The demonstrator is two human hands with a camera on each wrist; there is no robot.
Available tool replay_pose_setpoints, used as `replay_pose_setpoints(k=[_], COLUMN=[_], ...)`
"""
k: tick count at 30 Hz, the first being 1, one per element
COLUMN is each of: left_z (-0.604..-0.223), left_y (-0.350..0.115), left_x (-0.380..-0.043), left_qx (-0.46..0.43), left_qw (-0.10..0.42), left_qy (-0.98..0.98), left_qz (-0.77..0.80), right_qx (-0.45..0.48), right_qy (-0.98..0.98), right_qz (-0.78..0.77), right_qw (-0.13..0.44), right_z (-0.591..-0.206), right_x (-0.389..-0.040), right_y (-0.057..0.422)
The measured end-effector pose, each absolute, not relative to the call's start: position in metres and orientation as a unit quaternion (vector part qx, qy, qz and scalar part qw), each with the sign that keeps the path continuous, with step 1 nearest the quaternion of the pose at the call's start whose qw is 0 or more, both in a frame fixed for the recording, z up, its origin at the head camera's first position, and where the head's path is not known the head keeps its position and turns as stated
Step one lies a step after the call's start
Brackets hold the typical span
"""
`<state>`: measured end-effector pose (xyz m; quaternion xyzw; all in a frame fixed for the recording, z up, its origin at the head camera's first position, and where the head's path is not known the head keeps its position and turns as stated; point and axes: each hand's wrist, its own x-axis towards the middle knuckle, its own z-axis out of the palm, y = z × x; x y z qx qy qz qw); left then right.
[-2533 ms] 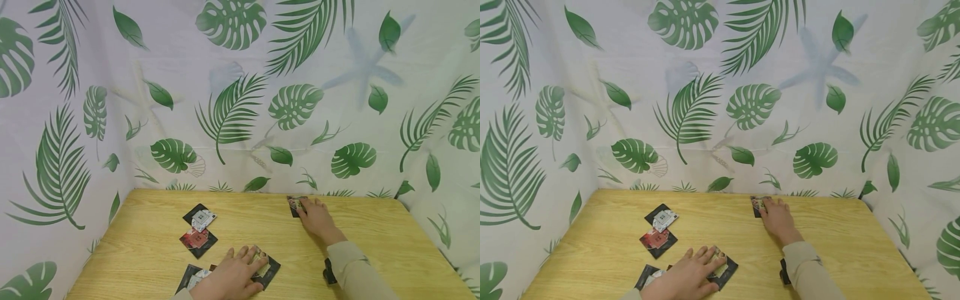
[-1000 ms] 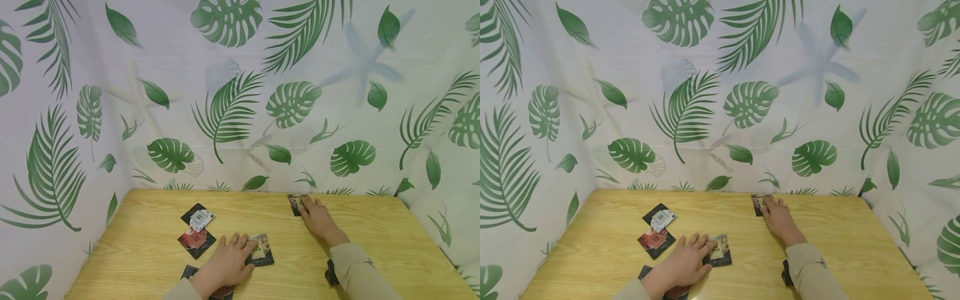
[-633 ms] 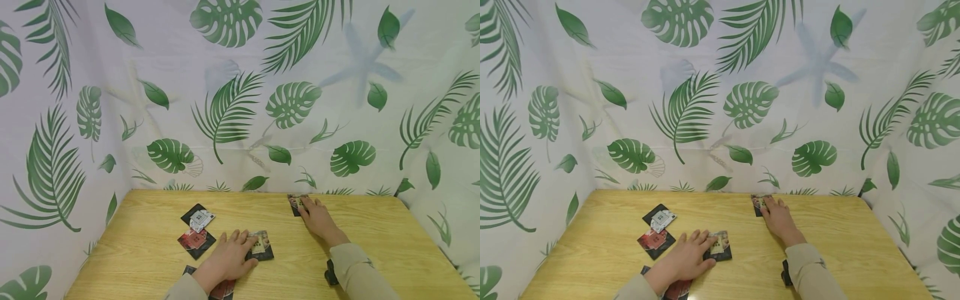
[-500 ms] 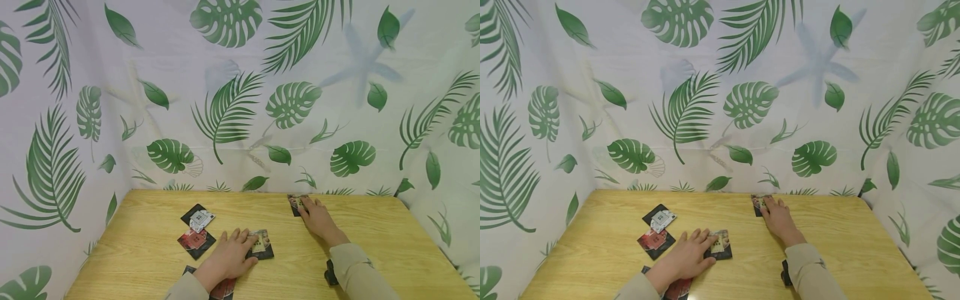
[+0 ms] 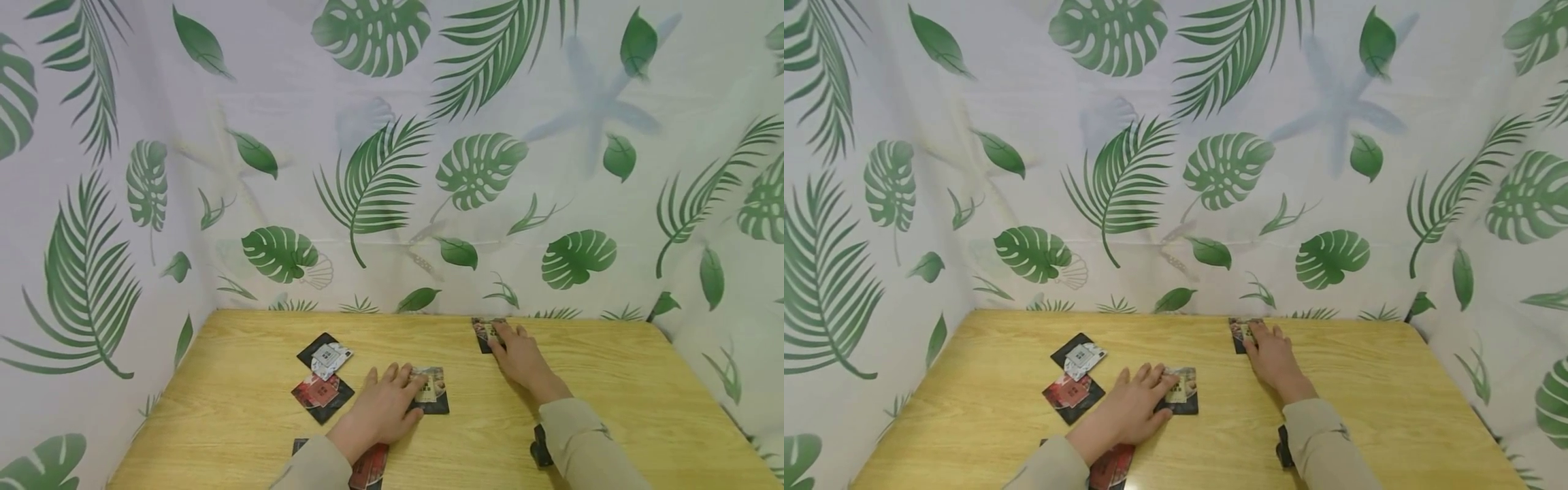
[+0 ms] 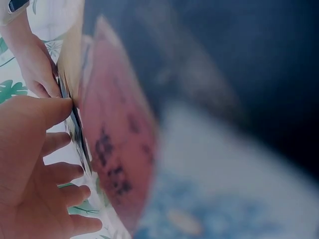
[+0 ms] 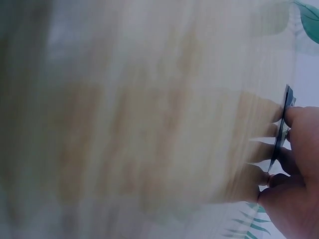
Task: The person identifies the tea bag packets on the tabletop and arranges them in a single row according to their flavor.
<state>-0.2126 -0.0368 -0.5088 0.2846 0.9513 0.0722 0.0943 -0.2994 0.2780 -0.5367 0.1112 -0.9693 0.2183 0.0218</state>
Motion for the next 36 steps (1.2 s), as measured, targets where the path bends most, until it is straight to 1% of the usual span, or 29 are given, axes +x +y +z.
replay_pose_setpoints(k=[4, 8, 14, 20, 23, 28, 36], left_z=[-0.506, -0.501, -0.499, -0.501, -0.501, -0.499, -0.499], left_y=[-0.034, -0.034, -0.031, -0.024, -0.017, -0.007, -0.004], left_x=[-0.217, -0.22, -0.225, -0.237, -0.243, -0.252, -0.261], left_qx=[0.281, 0.283, 0.288, 0.29, 0.283, 0.265, 0.252], left_qw=[0.107, 0.123, 0.132, 0.122, 0.117, 0.121, 0.127], left_qy=[0.951, 0.948, 0.946, 0.947, 0.95, 0.955, 0.958], left_qz=[0.069, 0.074, 0.07, 0.064, 0.06, 0.047, 0.053], right_qx=[0.112, 0.108, 0.106, 0.102, 0.105, 0.106, 0.104], right_qy=[-0.969, -0.968, -0.969, -0.967, -0.968, -0.968, -0.967], right_qz=[0.221, 0.227, 0.225, 0.231, 0.227, 0.229, 0.231], right_qw=[0.015, -0.004, -0.011, -0.021, -0.016, -0.007, -0.011], right_z=[-0.535, -0.534, -0.534, -0.533, -0.533, -0.534, -0.534], right_x=[-0.298, -0.298, -0.299, -0.299, -0.298, -0.297, -0.298], right_y=[0.279, 0.278, 0.279, 0.279, 0.281, 0.282, 0.279])
